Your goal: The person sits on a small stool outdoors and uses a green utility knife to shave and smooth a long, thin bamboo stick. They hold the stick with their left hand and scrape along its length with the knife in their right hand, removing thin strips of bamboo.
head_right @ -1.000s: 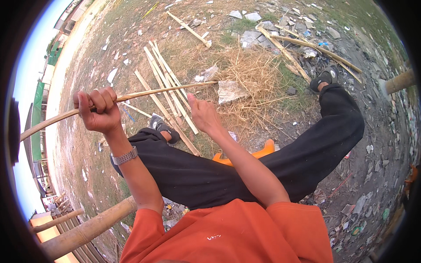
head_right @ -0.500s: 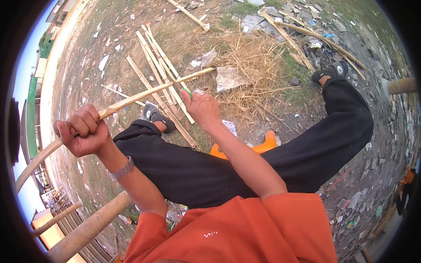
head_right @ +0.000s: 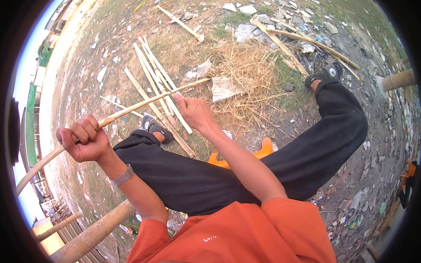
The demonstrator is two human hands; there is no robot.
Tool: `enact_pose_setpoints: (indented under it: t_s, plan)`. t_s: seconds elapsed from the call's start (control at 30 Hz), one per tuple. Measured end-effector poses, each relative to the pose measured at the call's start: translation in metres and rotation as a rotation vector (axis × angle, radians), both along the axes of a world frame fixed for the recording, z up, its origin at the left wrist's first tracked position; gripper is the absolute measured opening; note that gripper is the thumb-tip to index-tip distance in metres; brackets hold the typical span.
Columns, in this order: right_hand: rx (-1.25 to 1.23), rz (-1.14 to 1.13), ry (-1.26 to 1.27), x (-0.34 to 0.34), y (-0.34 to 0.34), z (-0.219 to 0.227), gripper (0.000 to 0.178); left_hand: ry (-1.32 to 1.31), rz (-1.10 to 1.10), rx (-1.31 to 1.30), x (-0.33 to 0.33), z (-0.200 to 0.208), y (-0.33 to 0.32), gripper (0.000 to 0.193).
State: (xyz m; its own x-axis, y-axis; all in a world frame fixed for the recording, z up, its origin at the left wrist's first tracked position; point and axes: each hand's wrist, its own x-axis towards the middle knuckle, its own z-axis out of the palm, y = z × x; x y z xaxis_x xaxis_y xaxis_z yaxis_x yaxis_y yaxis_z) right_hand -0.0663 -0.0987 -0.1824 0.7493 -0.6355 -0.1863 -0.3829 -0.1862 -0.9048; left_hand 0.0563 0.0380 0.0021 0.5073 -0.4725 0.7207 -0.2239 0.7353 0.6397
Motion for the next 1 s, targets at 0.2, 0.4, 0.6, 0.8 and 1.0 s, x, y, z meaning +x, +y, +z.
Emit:
enact_pose_setpoints:
  t_s: [0.2, 0.4, 0.6, 0.8, 1.0]
  plan:
    - [-0.038, -0.017, 0.270, 0.007, -0.015, -0.046, 0.075, -0.006, -0.014, 0.024, -0.002, 0.000, 0.003, 0.035]
    - [-0.382, 0.056, 0.344, 0.005, -0.031, -0.071, 0.072, 0.041, 0.057, 0.008, 0.005, -0.004, 0.008, 0.035]
    - [-0.551, 0.066, 0.633, 0.007, -0.056, -0.123, 0.067, 0.086, 0.132, -0.005, 0.023, -0.004, 0.011, 0.031]
    - [-0.342, -0.161, 0.803, -0.093, -0.101, -0.116, 0.071, 0.174, 0.376, -0.035, 0.024, -0.004, 0.009, 0.028]
    - [0.044, -0.075, 0.426, -0.041, -0.069, -0.086, 0.076, 0.191, 0.269, -0.043, 0.023, -0.005, 0.014, 0.028]
